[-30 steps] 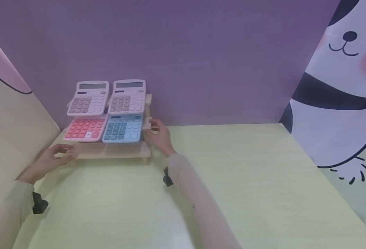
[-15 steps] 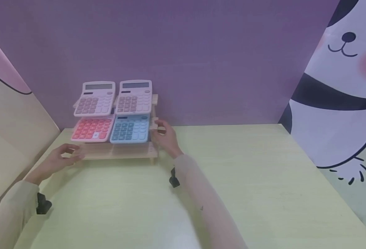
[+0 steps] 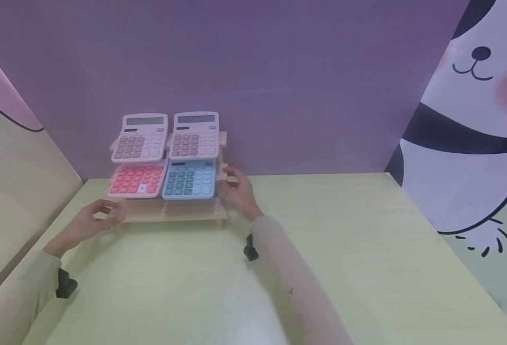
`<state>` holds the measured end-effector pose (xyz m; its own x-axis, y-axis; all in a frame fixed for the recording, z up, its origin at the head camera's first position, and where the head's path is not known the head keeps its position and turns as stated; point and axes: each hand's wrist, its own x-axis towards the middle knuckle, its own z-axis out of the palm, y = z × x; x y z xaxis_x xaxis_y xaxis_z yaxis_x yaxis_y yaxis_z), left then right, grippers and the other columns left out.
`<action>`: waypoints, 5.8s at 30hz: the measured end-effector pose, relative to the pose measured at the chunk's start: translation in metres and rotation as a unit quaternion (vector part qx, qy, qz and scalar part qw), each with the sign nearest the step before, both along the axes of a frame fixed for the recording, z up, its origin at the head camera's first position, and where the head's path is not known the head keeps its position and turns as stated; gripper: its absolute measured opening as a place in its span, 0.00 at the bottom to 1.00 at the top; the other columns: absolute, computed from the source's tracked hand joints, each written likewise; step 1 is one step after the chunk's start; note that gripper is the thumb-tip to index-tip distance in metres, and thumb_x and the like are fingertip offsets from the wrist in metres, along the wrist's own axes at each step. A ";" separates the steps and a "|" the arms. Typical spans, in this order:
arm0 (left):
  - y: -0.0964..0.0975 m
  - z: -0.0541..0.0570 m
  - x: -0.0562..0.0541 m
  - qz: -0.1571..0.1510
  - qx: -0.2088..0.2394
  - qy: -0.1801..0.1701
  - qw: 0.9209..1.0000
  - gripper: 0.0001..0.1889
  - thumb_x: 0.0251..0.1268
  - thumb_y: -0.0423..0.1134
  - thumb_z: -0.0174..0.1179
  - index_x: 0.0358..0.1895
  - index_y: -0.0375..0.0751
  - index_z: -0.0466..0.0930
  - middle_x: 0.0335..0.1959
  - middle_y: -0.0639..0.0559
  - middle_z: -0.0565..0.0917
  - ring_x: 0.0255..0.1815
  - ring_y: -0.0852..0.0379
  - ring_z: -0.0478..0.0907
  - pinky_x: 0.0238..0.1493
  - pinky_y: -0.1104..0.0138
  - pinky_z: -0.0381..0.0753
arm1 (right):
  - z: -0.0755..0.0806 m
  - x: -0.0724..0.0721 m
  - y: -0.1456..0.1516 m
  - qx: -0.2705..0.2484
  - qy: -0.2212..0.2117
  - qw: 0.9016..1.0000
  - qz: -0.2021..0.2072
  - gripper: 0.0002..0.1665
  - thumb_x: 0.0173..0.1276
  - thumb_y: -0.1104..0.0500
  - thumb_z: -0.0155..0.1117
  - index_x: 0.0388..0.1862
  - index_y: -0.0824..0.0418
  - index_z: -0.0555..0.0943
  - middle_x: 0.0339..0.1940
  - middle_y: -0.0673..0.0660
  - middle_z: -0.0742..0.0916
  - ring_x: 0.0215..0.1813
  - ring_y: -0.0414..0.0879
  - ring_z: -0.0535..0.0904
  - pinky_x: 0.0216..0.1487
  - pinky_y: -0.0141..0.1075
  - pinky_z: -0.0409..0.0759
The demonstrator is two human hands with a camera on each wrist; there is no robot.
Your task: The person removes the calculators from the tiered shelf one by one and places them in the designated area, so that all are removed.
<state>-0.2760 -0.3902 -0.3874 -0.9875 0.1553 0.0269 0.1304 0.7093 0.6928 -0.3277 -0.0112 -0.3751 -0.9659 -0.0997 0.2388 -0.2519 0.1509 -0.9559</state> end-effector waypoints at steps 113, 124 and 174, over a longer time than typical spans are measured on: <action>-0.028 -0.016 -0.019 -0.077 0.133 -0.021 0.988 0.25 0.59 0.42 0.61 0.58 0.37 0.67 0.54 0.40 0.71 0.54 0.45 0.68 0.52 0.59 0.79 | -0.003 -0.006 -0.006 0.054 -0.037 0.997 -0.031 0.28 0.70 0.54 0.51 0.67 0.58 0.61 0.64 0.60 0.67 0.50 0.39 0.74 0.48 0.30 0.80; -0.028 -0.013 -0.022 -0.081 0.127 -0.045 0.988 0.25 0.61 0.43 0.59 0.60 0.39 0.65 0.58 0.39 0.68 0.58 0.43 0.68 0.52 0.59 0.79 | 0.004 -0.004 -0.005 0.063 -0.056 0.996 -0.029 0.29 0.70 0.55 0.51 0.67 0.59 0.60 0.64 0.61 0.67 0.53 0.44 0.73 0.45 0.26 0.80; -0.031 -0.017 -0.023 -0.094 0.178 -0.069 0.977 0.27 0.60 0.42 0.60 0.62 0.42 0.64 0.57 0.39 0.66 0.48 0.46 0.76 0.48 0.61 0.81 | 0.054 -0.015 -0.021 -0.045 -0.030 0.997 -0.054 0.26 0.67 0.59 0.56 0.62 0.62 0.65 0.57 0.57 0.74 0.58 0.54 0.72 0.61 0.47 0.71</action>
